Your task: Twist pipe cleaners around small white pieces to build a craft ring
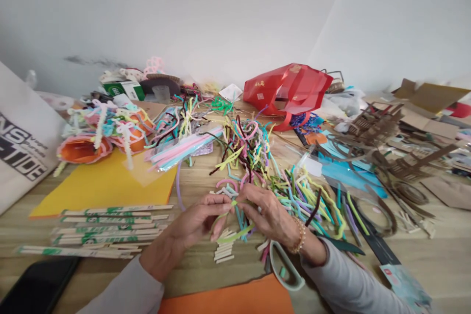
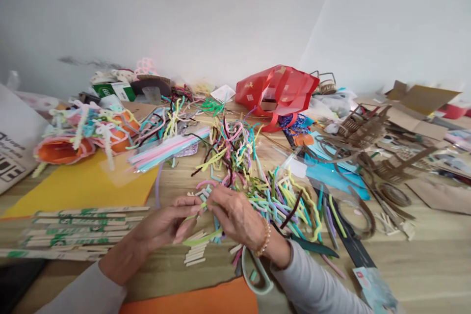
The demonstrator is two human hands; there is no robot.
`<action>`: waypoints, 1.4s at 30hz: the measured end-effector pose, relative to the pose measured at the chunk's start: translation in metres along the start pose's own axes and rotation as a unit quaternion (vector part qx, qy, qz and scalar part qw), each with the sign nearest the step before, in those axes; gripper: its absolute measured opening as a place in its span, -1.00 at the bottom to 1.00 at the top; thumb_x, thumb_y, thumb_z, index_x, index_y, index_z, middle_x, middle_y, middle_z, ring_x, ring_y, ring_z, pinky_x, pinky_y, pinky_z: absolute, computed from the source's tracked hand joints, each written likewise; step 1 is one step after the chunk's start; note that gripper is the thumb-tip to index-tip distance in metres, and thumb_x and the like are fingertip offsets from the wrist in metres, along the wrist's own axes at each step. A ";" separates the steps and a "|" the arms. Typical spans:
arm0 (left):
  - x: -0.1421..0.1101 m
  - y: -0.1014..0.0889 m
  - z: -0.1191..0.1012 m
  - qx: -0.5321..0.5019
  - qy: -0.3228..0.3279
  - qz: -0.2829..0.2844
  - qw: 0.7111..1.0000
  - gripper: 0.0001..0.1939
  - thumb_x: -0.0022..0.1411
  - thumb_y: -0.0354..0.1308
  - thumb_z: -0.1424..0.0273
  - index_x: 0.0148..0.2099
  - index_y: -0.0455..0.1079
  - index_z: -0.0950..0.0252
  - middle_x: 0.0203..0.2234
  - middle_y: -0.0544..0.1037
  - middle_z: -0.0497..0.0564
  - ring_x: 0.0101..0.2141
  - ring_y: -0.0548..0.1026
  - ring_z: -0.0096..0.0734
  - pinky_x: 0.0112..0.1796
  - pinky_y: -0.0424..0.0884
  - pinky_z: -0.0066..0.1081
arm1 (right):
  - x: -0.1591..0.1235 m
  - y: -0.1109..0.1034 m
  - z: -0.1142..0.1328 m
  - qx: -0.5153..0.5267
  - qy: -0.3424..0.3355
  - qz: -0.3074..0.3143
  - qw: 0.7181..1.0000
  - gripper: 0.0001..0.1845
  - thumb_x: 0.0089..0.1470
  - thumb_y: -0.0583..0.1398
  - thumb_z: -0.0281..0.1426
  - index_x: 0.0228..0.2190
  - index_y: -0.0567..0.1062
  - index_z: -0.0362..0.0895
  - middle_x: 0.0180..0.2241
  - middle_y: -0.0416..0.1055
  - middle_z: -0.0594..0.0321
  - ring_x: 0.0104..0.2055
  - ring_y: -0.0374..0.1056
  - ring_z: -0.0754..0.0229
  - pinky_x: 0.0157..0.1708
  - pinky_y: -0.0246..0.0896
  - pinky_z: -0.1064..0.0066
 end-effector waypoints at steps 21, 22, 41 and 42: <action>-0.003 0.000 -0.008 0.285 0.170 -0.186 0.925 -0.75 0.16 0.13 0.27 -0.23 0.41 0.37 -0.64 0.46 -0.09 -0.68 0.40 -0.52 -0.61 0.33 -0.52 | -0.002 0.001 -0.015 0.213 0.209 0.025 0.954 -0.76 0.14 0.12 -0.27 -0.46 0.34 -0.18 -0.67 0.22 0.40 -0.66 0.17 0.37 -0.66 0.03 0.57; -0.003 -0.001 -0.008 0.291 0.173 -0.189 0.922 -0.77 0.16 0.13 0.28 -0.24 0.42 0.37 -0.64 0.45 -0.08 -0.67 0.40 -0.52 -0.60 0.33 -0.52 | -0.002 0.001 -0.014 0.211 0.209 0.025 0.954 -0.76 0.14 0.12 -0.27 -0.46 0.35 -0.19 -0.67 0.21 0.40 -0.66 0.17 0.37 -0.66 0.03 0.57; -0.008 0.006 -0.011 0.464 0.202 -0.191 0.841 -0.88 0.17 0.06 0.41 -0.40 0.34 0.32 -0.70 0.40 -0.12 -0.65 0.37 -0.51 -0.58 0.27 -0.54 | -0.003 0.000 -0.008 0.174 0.193 0.017 0.965 -0.82 0.12 0.12 -0.37 -0.48 0.33 -0.19 -0.59 0.17 0.39 -0.56 0.04 0.38 -0.58 -0.09 0.54; -0.010 0.008 -0.011 0.515 0.220 -0.203 0.803 -0.88 0.17 0.05 0.43 -0.39 0.35 0.32 -0.68 0.41 -0.11 -0.65 0.38 -0.51 -0.57 0.25 -0.54 | -0.003 0.001 -0.007 0.170 0.193 0.014 0.966 -0.82 0.12 0.12 -0.38 -0.49 0.33 -0.19 -0.59 0.17 0.39 -0.55 0.04 0.38 -0.57 -0.09 0.53</action>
Point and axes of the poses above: each hand's wrist, its own x-axis towards the middle knuckle, its own y-axis out of the palm, z = x × y, the point moved 3 cm from there along x, towards the middle knuckle
